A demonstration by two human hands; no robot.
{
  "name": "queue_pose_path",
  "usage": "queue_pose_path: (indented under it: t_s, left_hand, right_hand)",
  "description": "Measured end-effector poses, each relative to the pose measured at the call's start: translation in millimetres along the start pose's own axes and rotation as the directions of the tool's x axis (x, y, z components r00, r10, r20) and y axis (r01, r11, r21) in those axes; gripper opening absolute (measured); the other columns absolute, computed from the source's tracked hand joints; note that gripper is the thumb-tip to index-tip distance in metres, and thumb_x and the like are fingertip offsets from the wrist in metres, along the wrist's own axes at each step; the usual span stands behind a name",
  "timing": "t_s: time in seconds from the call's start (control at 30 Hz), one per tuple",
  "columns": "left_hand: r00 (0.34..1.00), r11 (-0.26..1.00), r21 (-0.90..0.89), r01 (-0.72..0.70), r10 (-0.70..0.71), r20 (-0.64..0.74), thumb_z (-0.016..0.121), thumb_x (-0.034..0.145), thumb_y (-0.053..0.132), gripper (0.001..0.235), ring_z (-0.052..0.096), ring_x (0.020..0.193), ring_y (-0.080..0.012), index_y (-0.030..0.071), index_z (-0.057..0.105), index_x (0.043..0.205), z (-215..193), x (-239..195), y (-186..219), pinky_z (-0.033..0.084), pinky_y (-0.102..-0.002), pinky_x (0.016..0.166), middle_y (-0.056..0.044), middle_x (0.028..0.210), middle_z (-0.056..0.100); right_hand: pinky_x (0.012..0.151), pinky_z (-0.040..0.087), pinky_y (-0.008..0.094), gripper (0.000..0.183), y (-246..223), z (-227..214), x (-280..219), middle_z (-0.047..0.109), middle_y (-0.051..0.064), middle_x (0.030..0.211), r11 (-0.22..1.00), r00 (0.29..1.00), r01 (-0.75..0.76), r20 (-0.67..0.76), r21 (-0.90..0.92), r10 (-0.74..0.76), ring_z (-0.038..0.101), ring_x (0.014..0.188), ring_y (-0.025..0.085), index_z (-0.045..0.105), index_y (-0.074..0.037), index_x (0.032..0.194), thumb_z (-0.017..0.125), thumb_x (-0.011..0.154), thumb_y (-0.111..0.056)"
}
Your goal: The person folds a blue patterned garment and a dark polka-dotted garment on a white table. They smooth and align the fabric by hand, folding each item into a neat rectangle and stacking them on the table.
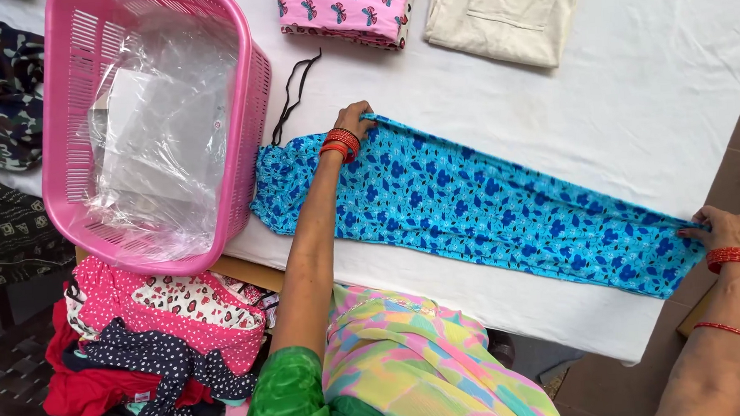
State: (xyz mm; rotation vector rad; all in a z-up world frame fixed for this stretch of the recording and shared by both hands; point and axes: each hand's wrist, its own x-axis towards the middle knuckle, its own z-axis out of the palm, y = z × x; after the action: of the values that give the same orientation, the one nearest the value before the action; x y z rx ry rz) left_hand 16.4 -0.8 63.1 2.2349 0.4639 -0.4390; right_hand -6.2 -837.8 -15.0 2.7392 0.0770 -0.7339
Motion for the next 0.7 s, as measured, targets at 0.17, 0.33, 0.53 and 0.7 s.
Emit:
queue_pose_path:
  t_s: [0.17, 0.33, 0.53, 0.7]
  left_hand:
    - [0.893, 0.967, 0.112, -0.229, 0.255, -0.372, 0.073, 0.090, 0.000, 0.013, 0.069, 0.095, -0.0382, 0.001, 0.063, 0.098, 37, 4, -14, 0.056, -0.045, 0.080, -0.017, 0.097, 0.069]
    - [0.833, 0.958, 0.220, -0.183, 0.270, -0.482, 0.062, 0.088, -0.008, 0.047, 0.047, 0.131, -0.0391, 0.012, 0.059, 0.131, 58, -5, -18, 0.057, -0.042, 0.093, -0.021, 0.149, 0.043]
    - [0.684, 0.837, 0.520, -0.171, 0.480, -0.549, 0.073, 0.096, 0.023, 0.068, 0.029, 0.151, -0.0357, 0.015, 0.037, 0.153, 88, -101, -58, 0.023, -0.057, 0.126, -0.017, 0.159, 0.031]
    - [0.888, 0.801, 0.598, -0.039, 0.302, -0.346, 0.059, 0.098, 0.047, 0.071, 0.013, 0.155, -0.0362, 0.019, 0.033, 0.158, 100, -218, -119, 0.005, -0.064, 0.122, -0.017, 0.165, 0.024]
  right_hand:
    - [0.097, 0.047, 0.049, 0.031, 11, 23, 10, 0.079, 0.000, 0.095, 1.000, 0.966, -0.002, -0.259, -0.019, -0.003, 0.072, 0.099, 0.026, 0.074, -0.027, 0.107, 0.080, 0.091, -0.053]
    - [0.098, 0.040, 0.052, 0.021, -22, 38, 13, 0.057, 0.018, 0.121, 0.895, 0.680, -0.165, -0.610, 0.414, 0.407, 0.055, 0.113, 0.033, 0.058, -0.003, 0.111, 0.061, 0.093, 0.007]
    - [0.128, 0.020, 0.057, 0.053, -251, -81, -87, 0.037, 0.022, 0.167, 0.826, 0.683, 0.436, -0.729, 0.357, -0.045, 0.030, 0.157, 0.041, 0.044, -0.008, 0.160, 0.059, 0.113, -0.028]
    - [0.128, 0.014, 0.054, 0.068, -337, -77, -145, 0.030, 0.020, 0.167, 0.709, 0.660, 0.684, -0.563, 0.175, -0.497, 0.025, 0.157, 0.036, 0.038, -0.015, 0.160, 0.052, 0.101, -0.046]
